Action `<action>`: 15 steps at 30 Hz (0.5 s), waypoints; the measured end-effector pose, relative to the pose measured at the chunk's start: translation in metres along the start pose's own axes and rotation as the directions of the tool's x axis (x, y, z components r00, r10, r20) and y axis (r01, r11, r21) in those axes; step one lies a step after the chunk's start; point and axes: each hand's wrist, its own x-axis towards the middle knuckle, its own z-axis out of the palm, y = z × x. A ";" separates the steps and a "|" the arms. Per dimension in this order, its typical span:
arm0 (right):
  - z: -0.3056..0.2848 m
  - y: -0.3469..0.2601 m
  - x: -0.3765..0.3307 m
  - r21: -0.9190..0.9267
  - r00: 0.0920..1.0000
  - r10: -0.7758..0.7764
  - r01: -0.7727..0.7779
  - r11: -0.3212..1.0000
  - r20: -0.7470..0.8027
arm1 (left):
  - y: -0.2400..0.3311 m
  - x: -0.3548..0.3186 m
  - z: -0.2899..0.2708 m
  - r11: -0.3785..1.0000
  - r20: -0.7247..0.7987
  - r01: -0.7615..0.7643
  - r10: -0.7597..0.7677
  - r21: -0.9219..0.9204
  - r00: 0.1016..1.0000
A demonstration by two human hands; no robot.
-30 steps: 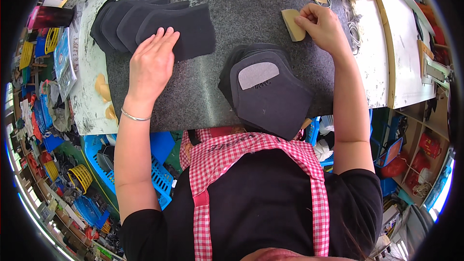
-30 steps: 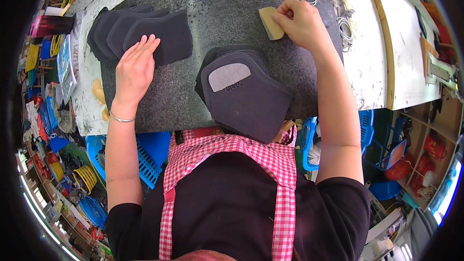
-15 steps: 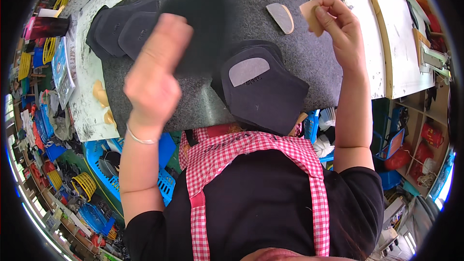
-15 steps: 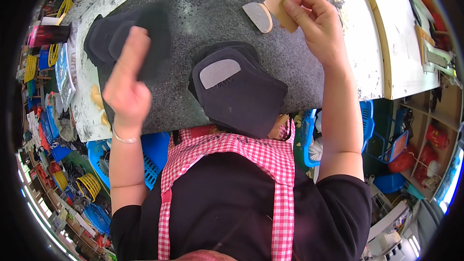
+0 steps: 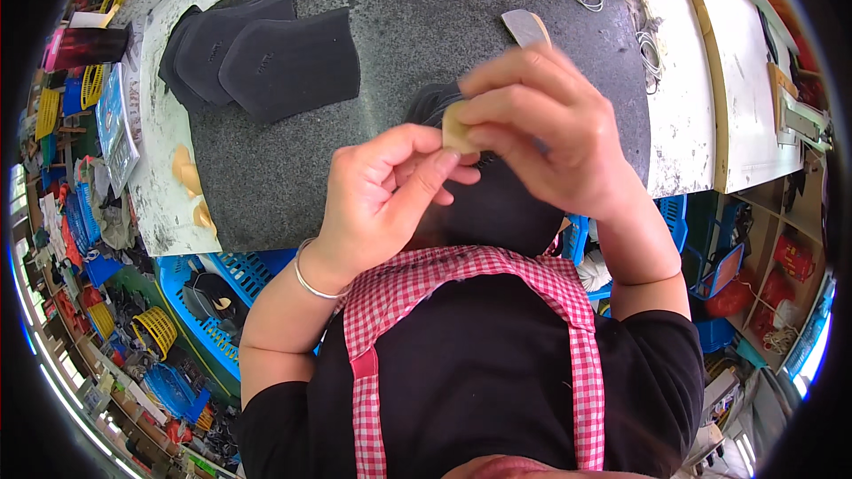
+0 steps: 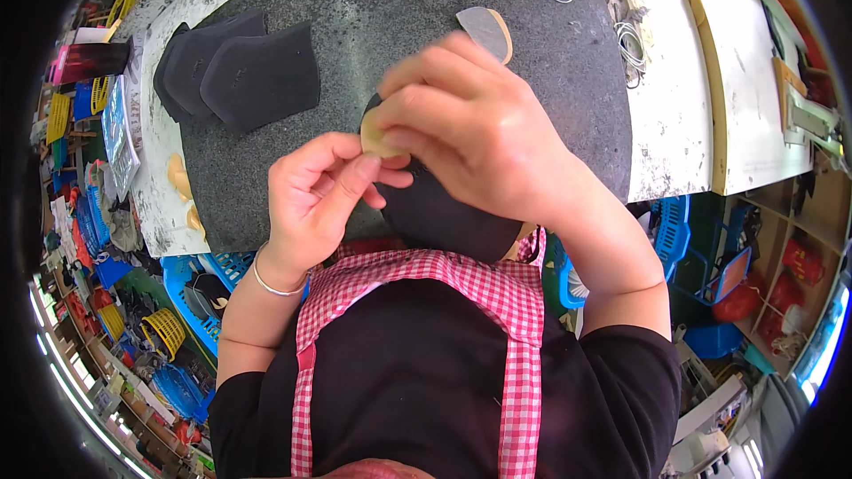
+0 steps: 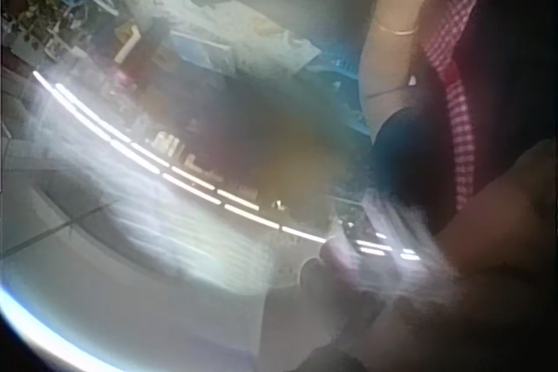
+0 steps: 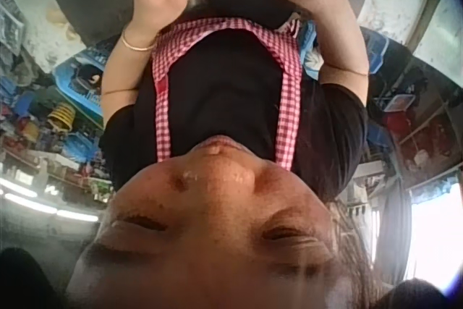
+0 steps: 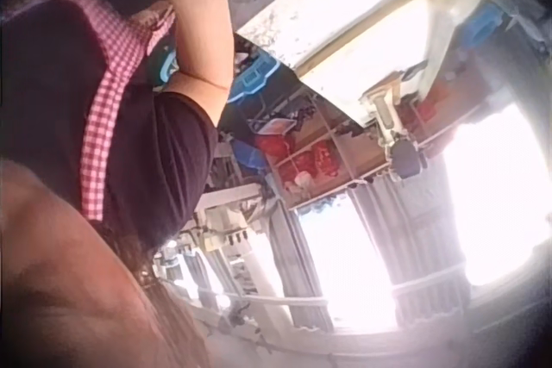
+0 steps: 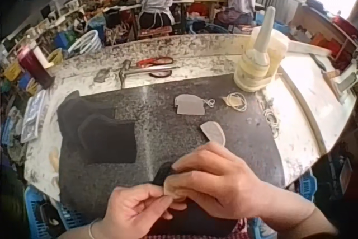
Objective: The person assembles face masks by hand at a workbench. They pick up a black fabric mask and a beige insert, peel the backing off the insert, and press it onto the mask. This process is repeated for multiple units, with the person handling the items one at a time and stacking the finished masks.
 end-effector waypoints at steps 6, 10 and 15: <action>0.008 -0.003 -0.004 -0.033 0.998 -0.035 0.037 0.999 0.048 | -0.004 0.008 -0.003 0.939 -0.017 -0.169 0.182 0.300 0.983; 0.008 -0.013 -0.005 -0.088 0.996 -0.061 0.066 0.994 0.059 | -0.002 0.012 -0.006 0.676 0.113 -0.431 0.462 0.597 0.880; 0.014 -0.009 -0.006 0.018 0.997 -0.037 0.038 0.999 -0.062 | -0.003 0.013 -0.002 0.814 0.030 -0.402 0.431 0.419 0.902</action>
